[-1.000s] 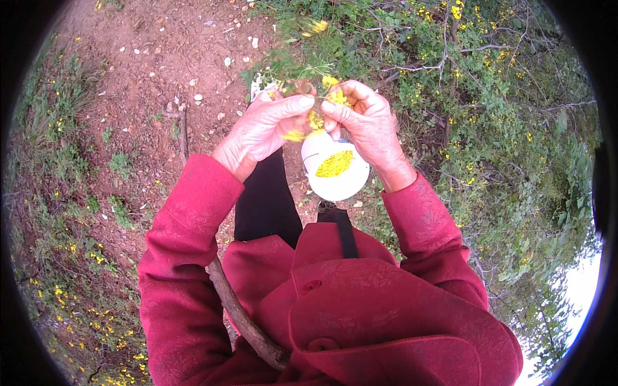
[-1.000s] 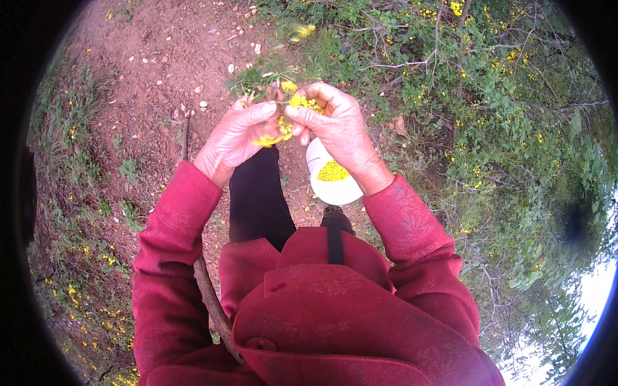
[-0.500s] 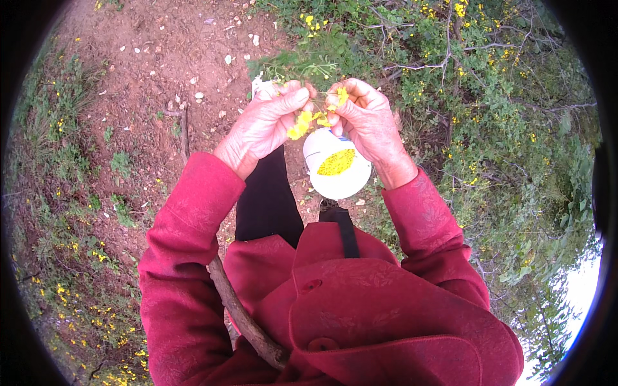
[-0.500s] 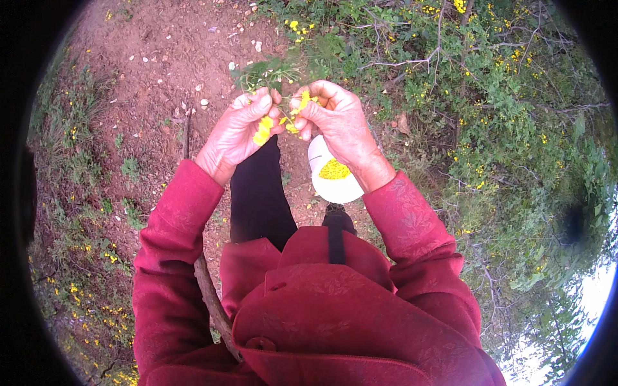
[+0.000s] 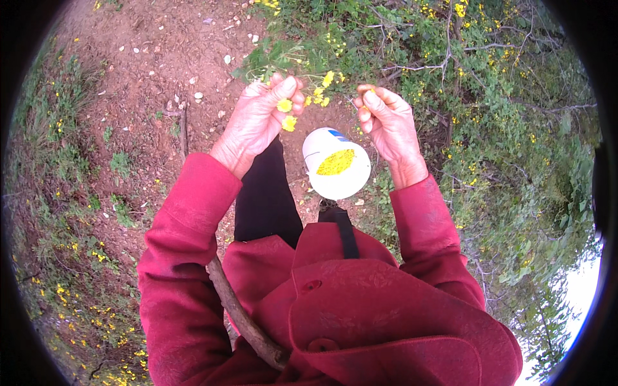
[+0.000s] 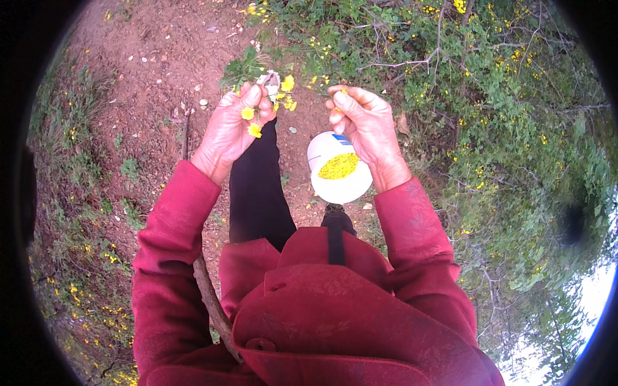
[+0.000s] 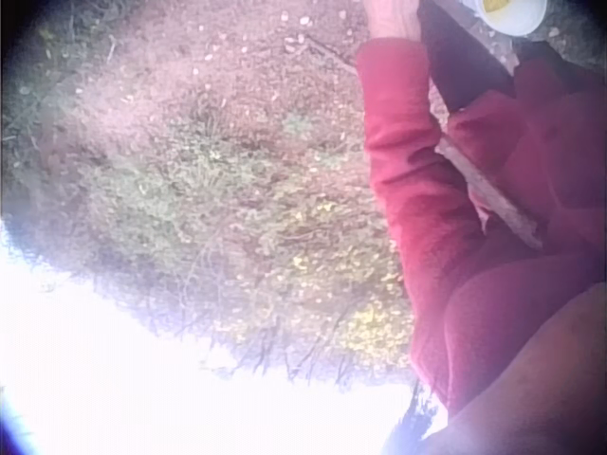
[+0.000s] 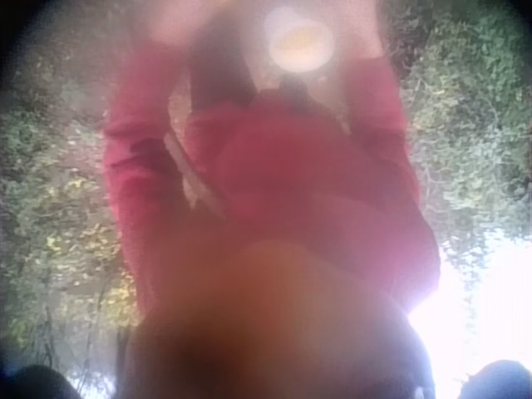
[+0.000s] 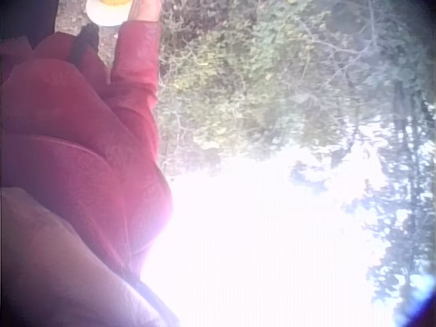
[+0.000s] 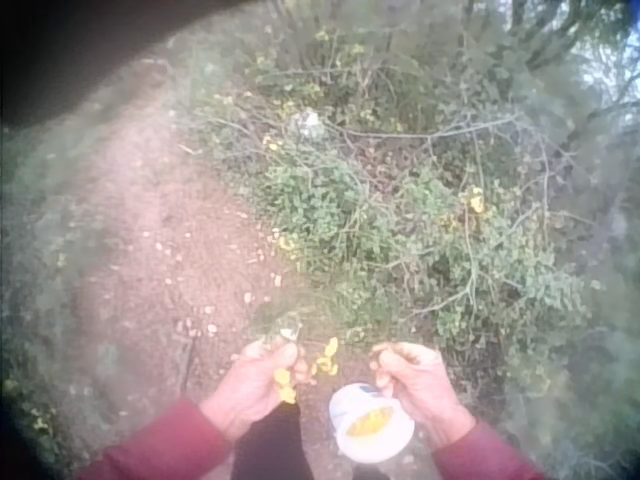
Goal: The person walks along a dirt path in a wooded area and repeatedly plucks small yellow flowers from bushes. They hold a white container in one hand and place the picked flowers into it. The person continues moving and picking flowers throughout the clip.
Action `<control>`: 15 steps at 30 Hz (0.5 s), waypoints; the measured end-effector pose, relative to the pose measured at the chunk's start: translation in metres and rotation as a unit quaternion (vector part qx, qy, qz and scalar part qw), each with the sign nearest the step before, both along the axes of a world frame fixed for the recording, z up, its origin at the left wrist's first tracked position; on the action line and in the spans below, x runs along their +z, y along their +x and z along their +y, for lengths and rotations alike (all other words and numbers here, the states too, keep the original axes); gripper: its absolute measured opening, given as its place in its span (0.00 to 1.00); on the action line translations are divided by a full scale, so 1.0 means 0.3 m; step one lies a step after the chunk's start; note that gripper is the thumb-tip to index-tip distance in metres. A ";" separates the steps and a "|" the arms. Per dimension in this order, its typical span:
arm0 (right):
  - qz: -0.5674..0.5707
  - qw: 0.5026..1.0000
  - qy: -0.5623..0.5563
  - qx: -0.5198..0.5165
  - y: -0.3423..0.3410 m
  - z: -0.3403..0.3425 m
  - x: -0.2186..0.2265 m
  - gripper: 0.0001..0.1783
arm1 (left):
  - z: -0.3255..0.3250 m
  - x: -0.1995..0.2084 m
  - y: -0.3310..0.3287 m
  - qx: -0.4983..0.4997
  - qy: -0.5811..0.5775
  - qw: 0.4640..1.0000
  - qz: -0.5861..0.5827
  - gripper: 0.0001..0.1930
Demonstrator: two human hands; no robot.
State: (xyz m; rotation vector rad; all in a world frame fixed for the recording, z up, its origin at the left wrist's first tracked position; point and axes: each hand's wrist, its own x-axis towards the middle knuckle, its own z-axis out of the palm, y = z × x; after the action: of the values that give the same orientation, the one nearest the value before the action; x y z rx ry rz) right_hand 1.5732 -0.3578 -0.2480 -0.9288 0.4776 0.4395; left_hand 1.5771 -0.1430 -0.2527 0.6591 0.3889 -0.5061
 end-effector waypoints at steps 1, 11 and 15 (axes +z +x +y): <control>-0.028 0.998 0.053 0.022 -0.003 -0.001 0.000 0.13 | -0.002 -0.002 -0.001 -0.006 0.010 1.000 0.004 0.04; -0.106 0.991 0.009 0.075 0.015 0.117 0.014 0.14 | -0.049 0.006 -0.028 -0.043 0.206 0.974 -0.085 0.04; -0.090 0.995 -0.033 0.030 0.005 0.126 0.011 0.10 | -0.054 0.008 -0.036 -0.026 0.195 0.978 -0.064 0.05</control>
State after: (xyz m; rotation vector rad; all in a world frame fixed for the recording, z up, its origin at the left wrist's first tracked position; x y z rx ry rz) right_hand 1.5749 -0.3199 -0.2446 -1.0380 0.3009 0.3927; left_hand 1.5664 -0.1593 -0.2504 1.0787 0.3517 -0.4374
